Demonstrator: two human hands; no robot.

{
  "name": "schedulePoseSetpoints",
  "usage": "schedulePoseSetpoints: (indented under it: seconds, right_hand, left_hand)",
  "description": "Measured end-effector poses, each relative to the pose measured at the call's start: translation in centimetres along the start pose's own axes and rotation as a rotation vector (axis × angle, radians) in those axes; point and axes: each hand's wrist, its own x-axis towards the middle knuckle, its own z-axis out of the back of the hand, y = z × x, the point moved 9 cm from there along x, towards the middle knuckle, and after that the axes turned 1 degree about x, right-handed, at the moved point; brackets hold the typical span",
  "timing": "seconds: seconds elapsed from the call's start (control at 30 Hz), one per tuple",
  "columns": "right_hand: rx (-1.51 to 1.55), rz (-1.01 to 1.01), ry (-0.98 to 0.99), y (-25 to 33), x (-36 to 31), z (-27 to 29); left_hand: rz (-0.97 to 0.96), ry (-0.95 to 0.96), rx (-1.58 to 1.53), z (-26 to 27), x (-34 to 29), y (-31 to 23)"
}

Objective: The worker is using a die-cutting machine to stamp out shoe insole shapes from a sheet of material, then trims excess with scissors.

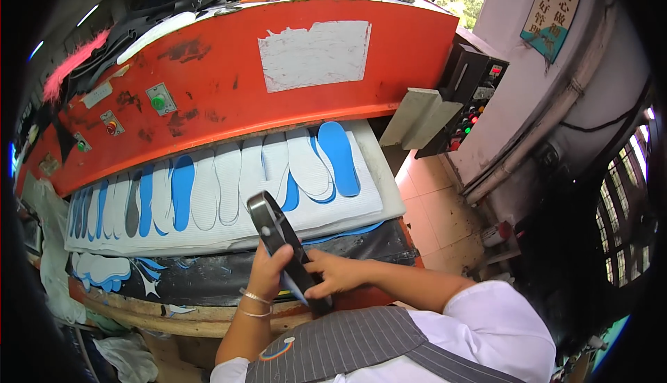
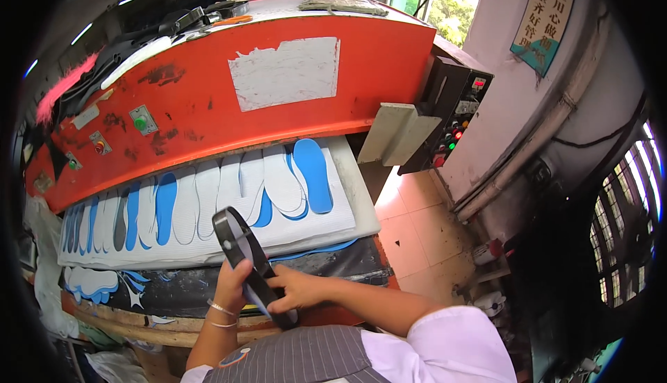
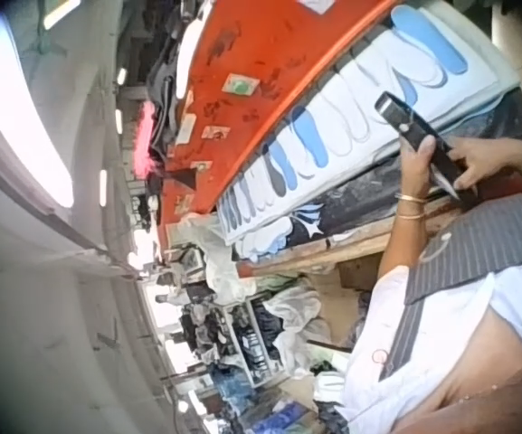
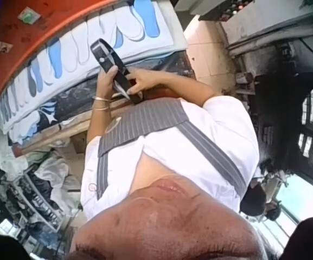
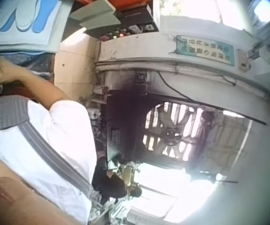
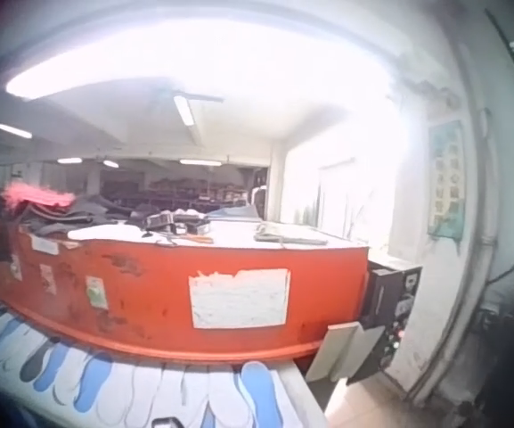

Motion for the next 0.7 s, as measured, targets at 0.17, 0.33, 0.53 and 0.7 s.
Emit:
schedulePoseSetpoints:
  seconds: [0.17, 0.33, 0.53, 0.7]
  right_hand:
    - [-0.076, 0.142, 0.175, 2.6, 2.6, -3.7]
    - [-0.408, 0.027, 0.270, 3.9, 4.0, -4.1]
    - [-0.269, -0.092, -0.110, -2.2, 7.7, 7.7]
    - [-0.545, -0.484, -1.157, -9.6, 4.1, 28.8]
  left_hand:
    - [0.035, 0.068, 0.778, 5.3, -4.3, -3.5]
    - [-0.183, -0.399, 1.687, 20.6, -17.2, -12.2]
    - [-0.100, -0.997, 0.890, 27.5, -28.4, -15.6]
    - [-0.317, -0.790, 0.181, 19.3, -19.1, -13.0]
